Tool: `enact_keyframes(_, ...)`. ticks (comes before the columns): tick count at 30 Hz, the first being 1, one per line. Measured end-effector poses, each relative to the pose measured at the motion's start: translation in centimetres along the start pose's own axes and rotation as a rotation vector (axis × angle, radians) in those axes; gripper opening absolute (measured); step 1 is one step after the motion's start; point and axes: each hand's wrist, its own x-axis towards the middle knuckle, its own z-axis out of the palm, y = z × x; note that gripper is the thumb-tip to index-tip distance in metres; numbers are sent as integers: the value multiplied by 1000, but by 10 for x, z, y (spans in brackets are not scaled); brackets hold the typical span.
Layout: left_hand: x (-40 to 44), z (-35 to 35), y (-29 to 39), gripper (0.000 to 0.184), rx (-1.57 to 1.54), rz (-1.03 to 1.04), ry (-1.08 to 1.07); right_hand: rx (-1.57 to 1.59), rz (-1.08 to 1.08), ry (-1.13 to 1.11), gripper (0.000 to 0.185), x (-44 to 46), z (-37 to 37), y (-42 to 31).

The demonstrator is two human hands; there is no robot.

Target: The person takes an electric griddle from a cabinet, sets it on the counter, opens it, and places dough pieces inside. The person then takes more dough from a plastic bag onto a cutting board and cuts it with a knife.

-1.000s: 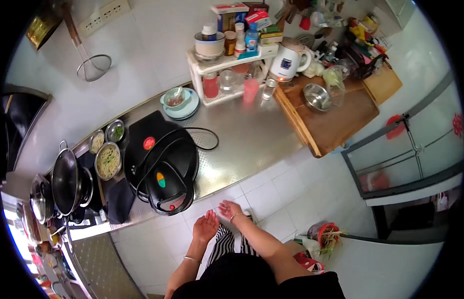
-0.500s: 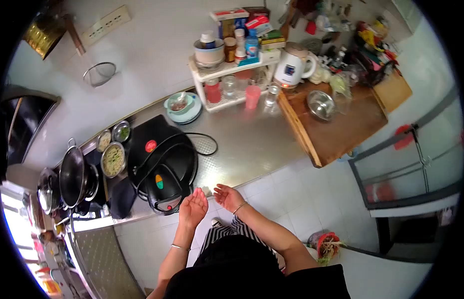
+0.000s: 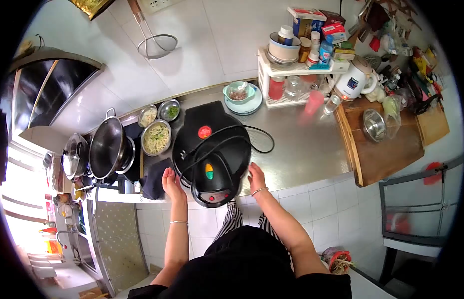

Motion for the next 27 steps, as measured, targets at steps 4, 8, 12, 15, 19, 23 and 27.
enact_keyframes(4, 66, -13, -14, 36, 206, -188, -59, 40, -118, -48, 44, 24, 26, -2)
enact_keyframes(8, 115, -16, -49, 57, 68, -408, -302, 65, -108, -58, 63, 39, 45, -12)
enact_keyframes(12, 116, -6, -45, 66, 57, -497, -372, 43, -100, -63, 69, 45, 50, -18)
enact_keyframes(15, 113, -5, -44, 66, 93, -461, -363, 87, 4, -100, 70, 54, 45, -15)
enact_keyframes(19, 107, -1, -40, 66, 95, -456, -348, 66, 6, -50, 66, 47, 49, -18)
enact_keyframes(23, 95, 2, -32, 65, 116, -471, -304, 67, 8, -18, 55, 27, 56, -27)
enact_keyframes(27, 83, -5, -37, 66, 72, -464, -339, 55, 6, 26, 52, 24, 50, -25)
